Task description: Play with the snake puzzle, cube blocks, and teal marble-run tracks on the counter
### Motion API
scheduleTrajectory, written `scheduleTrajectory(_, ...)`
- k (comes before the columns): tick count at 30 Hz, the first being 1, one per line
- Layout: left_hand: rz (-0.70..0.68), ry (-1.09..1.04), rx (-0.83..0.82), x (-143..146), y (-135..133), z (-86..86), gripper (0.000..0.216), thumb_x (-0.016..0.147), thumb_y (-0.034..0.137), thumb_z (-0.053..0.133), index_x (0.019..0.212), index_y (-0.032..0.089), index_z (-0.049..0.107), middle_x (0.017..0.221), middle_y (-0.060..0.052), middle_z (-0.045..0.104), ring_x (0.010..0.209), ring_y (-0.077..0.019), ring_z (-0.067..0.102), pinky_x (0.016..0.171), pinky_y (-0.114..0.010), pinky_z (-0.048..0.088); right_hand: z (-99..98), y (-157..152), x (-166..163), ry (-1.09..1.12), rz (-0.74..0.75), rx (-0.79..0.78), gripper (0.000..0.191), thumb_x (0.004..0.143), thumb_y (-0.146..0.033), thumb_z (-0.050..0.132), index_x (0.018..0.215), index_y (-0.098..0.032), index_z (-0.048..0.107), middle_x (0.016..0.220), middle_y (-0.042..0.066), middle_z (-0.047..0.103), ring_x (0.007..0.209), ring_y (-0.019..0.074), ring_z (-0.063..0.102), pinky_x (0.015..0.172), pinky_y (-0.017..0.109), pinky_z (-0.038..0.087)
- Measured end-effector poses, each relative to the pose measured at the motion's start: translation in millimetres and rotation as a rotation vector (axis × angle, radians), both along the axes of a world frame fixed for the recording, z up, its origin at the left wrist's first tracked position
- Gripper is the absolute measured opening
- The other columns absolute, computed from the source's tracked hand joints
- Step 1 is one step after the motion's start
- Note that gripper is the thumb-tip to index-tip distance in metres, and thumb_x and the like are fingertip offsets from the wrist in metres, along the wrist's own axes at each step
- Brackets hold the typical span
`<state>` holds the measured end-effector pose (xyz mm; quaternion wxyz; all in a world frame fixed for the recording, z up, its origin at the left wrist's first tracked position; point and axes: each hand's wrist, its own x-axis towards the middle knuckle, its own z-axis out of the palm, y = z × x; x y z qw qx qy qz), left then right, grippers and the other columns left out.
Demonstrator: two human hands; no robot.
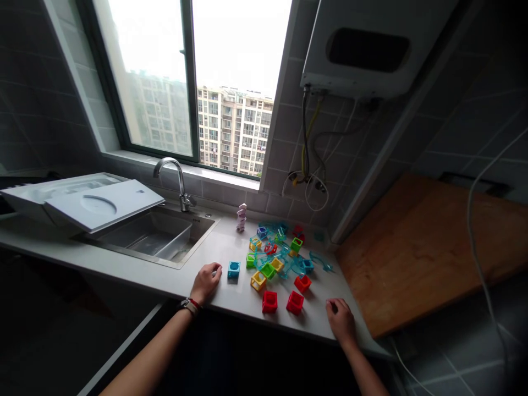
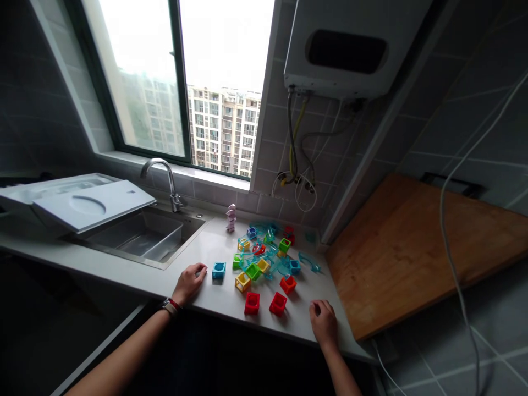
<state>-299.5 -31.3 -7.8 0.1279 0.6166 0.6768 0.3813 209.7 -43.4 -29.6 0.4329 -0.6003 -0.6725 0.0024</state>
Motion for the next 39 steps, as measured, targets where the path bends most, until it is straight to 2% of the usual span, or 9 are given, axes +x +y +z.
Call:
scheduleTrajectory(4,0.011,0.052,-0.018,-1,2,-1.8,0.025,0.100,0.039,0.061,0.108,0.016,0.069,0.109,-0.007,0.071,0.098,-0.0207,0.068,0.090,-0.042,0.057,0.6,3,-1,-0.003,-0.002,0.029,0.059,0.094,-0.067,0.043,0.072,-0.020,0.071,0.075,0.011,0.071,0.070,0.0273,0.066,0.067,0.039,0.054)
scheduleTrajectory(12,0.020,0.132,-0.014,7,0,5.4,0.024,0.100,0.036,0.062,0.115,0.018,0.068,0.118,-0.008,0.069,0.102,-0.0213,0.068,0.091,-0.042,0.058,4.5,-1,1,0.005,0.054,0.056,0.049,0.099,-0.055,0.047,0.076,-0.019,0.071,0.076,0.010,0.070,0.071,0.0253,0.064,0.067,0.036,0.053)
scheduleTrajectory(18,0.063,0.156,-0.054,10,0,1.3,0.031,0.100,0.036,0.062,0.124,0.018,0.065,0.127,-0.010,0.066,0.107,-0.0232,0.067,0.092,-0.045,0.058,-6.2,1,9,0.040,0.040,-0.032,0.039,0.096,-0.048,0.051,0.082,-0.017,0.070,0.084,0.012,0.072,0.078,0.0260,0.064,0.077,0.038,0.053)
scheduleTrajectory(21,0.066,0.192,-0.079,10,4,-2.1,0.032,0.100,0.036,0.063,0.125,0.017,0.064,0.125,-0.010,0.067,0.105,-0.0231,0.068,0.090,-0.044,0.059,-14.1,3,13,0.066,0.015,-0.077,0.036,0.094,-0.045,0.052,0.085,-0.016,0.071,0.087,0.014,0.073,0.081,0.0268,0.065,0.081,0.039,0.052)
scheduleTrajectory(28,0.036,0.337,-0.009,20,1,3.7,0.033,0.101,0.036,0.059,0.126,0.015,0.062,0.118,-0.010,0.068,0.103,-0.0240,0.068,0.091,-0.046,0.057,-13.1,0,16,0.126,-0.003,-0.130,0.036,0.095,-0.043,0.049,0.087,-0.017,0.072,0.089,0.015,0.076,0.080,0.0260,0.067,0.078,0.037,0.052)
scheduleTrajectory(30,-0.046,0.401,0.043,24,-3,11.4,0.034,0.102,0.028,0.052,0.132,0.013,0.059,0.121,-0.015,0.067,0.111,-0.0279,0.065,0.096,-0.050,0.054,-11.4,-2,15,0.135,-0.003,-0.135,0.035,0.094,-0.044,0.050,0.087,-0.017,0.072,0.089,0.014,0.076,0.079,0.0260,0.067,0.077,0.037,0.052)
scheduleTrajectory(33,-0.283,0.521,0.127,26,-7,29.7,0.045,0.096,0.011,0.049,0.140,0.016,0.055,0.141,-0.019,0.059,0.134,-0.0324,0.053,0.110,-0.054,0.045,-9.7,-3,13,0.134,-0.001,-0.138,0.033,0.094,-0.043,0.052,0.088,-0.018,0.072,0.088,0.013,0.076,0.078,0.0257,0.068,0.077,0.036,0.052)
scheduleTrajectory(36,-0.563,0.642,0.190,25,-5,49.6,0.059,0.090,0.000,0.048,0.143,0.023,0.057,0.154,-0.013,0.052,0.148,-0.0306,0.041,0.120,-0.054,0.035,-8.3,-3,12,0.115,0.009,-0.142,0.033,0.094,-0.044,0.053,0.087,-0.018,0.072,0.088,0.012,0.076,0.078,0.0255,0.068,0.077,0.036,0.052)
scheduleTrajectory(39,-0.813,0.739,0.224,21,2,60.7,0.065,0.091,-0.003,0.048,0.146,0.031,0.055,0.156,-0.007,0.053,0.150,-0.0260,0.041,0.124,-0.049,0.033,-7.1,-5,11,0.087,0.005,-0.147,0.032,0.095,-0.043,0.053,0.088,-0.019,0.072,0.089,0.012,0.076,0.081,0.0258,0.068,0.079,0.036,0.053)
